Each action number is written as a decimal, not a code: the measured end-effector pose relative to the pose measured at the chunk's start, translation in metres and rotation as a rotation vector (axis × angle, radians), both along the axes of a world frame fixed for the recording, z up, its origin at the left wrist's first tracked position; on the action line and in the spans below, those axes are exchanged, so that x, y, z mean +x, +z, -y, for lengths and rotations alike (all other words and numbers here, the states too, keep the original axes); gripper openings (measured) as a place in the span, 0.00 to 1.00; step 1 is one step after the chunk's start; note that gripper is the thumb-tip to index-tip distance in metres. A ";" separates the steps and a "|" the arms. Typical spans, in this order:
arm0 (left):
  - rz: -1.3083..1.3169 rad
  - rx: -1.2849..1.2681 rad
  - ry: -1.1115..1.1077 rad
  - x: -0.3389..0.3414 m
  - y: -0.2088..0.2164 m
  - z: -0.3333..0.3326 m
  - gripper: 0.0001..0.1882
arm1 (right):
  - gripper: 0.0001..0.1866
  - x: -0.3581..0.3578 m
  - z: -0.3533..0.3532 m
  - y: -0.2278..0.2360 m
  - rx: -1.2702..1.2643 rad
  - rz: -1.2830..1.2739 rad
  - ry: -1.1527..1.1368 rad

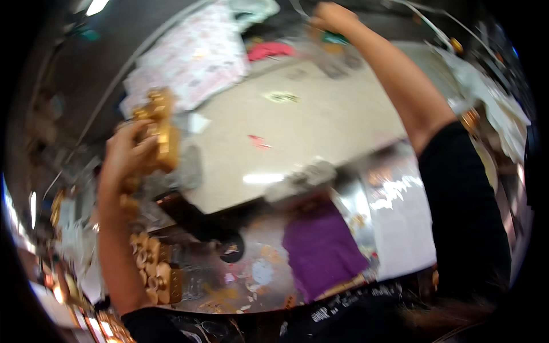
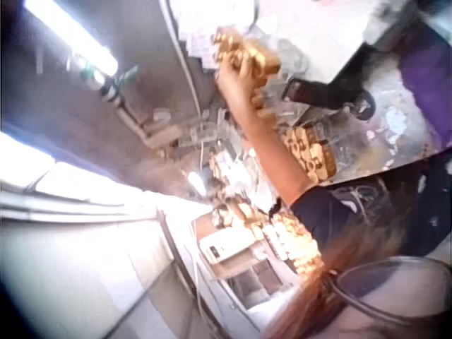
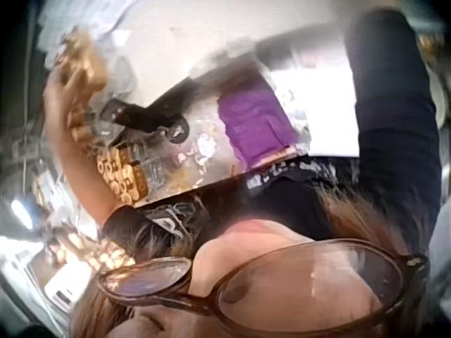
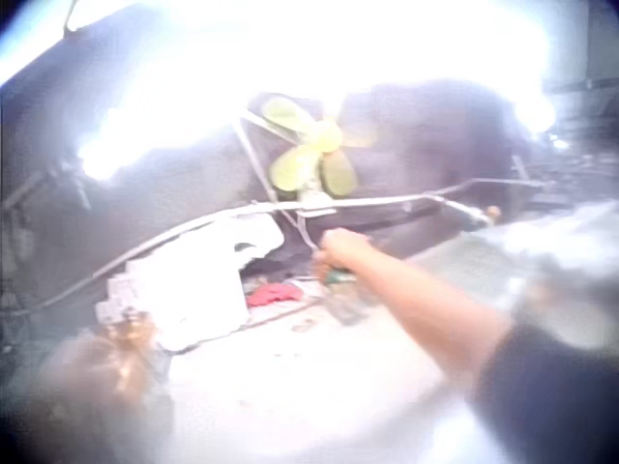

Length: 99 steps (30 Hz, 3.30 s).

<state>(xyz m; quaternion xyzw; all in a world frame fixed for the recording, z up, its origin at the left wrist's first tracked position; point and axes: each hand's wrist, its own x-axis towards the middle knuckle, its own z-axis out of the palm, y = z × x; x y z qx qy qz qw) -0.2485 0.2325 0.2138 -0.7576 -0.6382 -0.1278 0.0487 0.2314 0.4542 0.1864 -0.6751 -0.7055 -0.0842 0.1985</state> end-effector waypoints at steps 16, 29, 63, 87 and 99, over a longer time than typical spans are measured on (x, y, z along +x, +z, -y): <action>0.672 0.014 -0.280 0.060 0.023 0.075 0.25 | 0.13 0.204 0.357 -0.102 -0.078 -0.366 0.034; 0.805 -0.506 -0.459 0.192 -0.113 0.112 0.17 | 0.30 0.211 0.496 -0.179 -0.645 -0.023 -0.300; 1.423 0.069 -0.117 0.215 -0.204 0.228 0.21 | 0.22 0.086 0.411 -0.179 -0.467 -0.094 -0.039; 1.000 0.320 -0.293 0.223 -0.199 0.250 0.24 | 0.39 0.165 0.545 -0.217 -0.582 -1.081 -0.692; 1.130 0.166 0.008 0.215 -0.190 0.259 0.22 | 0.10 0.192 0.587 -0.219 -0.142 -0.999 -0.436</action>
